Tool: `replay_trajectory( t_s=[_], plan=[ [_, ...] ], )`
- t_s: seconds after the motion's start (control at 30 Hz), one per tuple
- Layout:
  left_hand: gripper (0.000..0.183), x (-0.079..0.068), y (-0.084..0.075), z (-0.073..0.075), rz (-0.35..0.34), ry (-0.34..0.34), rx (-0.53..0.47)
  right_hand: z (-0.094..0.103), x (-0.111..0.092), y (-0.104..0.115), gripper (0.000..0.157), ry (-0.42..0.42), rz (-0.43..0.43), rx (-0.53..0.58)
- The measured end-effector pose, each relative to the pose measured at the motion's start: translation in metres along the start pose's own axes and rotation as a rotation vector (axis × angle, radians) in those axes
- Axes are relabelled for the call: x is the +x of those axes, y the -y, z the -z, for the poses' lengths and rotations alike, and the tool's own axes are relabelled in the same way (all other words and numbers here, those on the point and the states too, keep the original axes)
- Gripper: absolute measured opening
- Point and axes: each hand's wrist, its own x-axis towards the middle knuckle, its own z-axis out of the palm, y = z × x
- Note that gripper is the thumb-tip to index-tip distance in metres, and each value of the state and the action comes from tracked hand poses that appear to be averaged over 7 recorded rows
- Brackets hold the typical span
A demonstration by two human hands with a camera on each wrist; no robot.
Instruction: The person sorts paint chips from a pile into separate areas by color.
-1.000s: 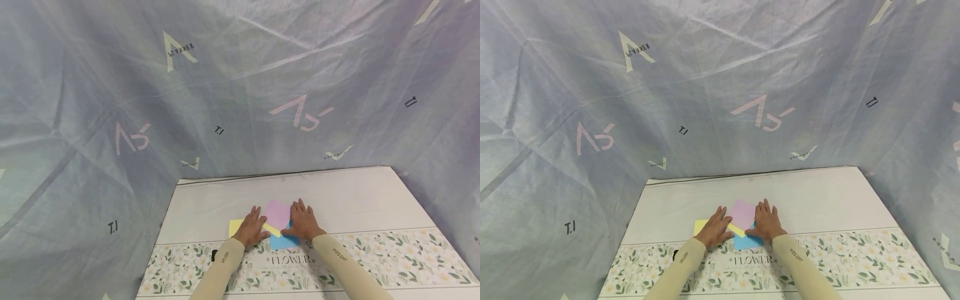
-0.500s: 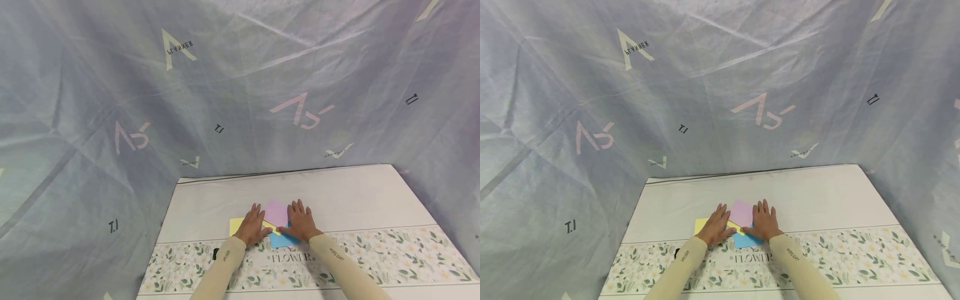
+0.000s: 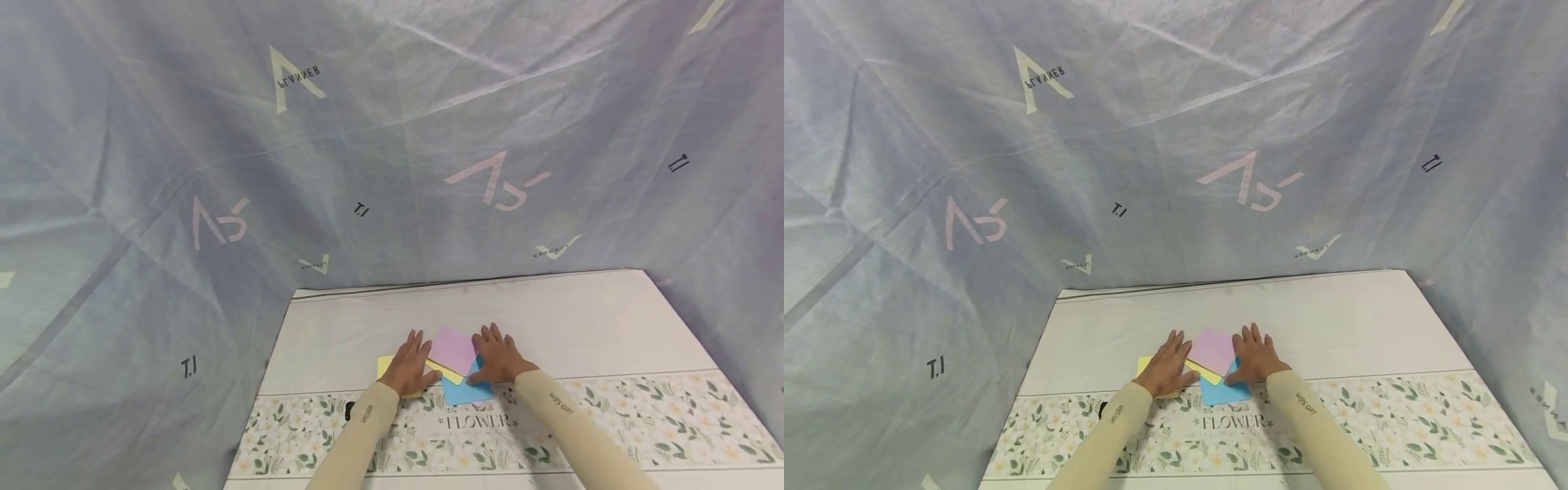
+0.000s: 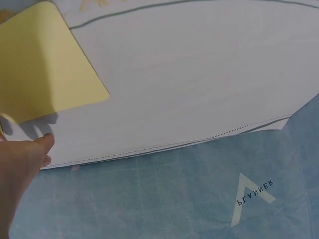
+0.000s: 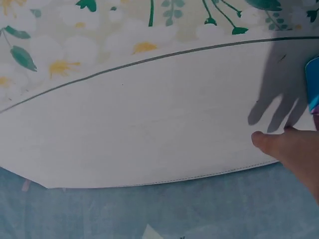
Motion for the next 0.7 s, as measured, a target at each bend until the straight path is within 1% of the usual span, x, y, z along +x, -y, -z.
replay_trajectory(
  t_s=[0.07,0.2,0.33,0.43,0.53,0.7],
  plan=[
    [0.078,0.001,-0.001,0.001,-0.006,0.001,-0.007,-0.001,0.000,0.000,0.104,-0.014,0.005,0.008],
    [0.079,0.002,-0.003,0.000,-0.010,0.015,-0.011,-0.007,0.001,0.002,0.109,-0.049,0.017,-0.037],
    [0.079,0.001,-0.004,-0.001,-0.016,0.008,0.000,-0.011,0.001,0.005,0.104,-0.063,0.018,-0.102],
    [0.080,0.000,-0.004,0.001,-0.010,0.001,0.000,-0.009,0.001,0.005,0.099,-0.069,0.021,-0.125],
    [0.081,-0.002,-0.003,0.005,0.002,0.021,-0.010,-0.005,0.001,0.006,0.098,-0.054,0.028,-0.126],
    [0.085,-0.004,-0.001,0.010,0.008,0.058,-0.035,0.003,0.000,0.004,0.098,-0.001,0.041,-0.104]
  ],
)
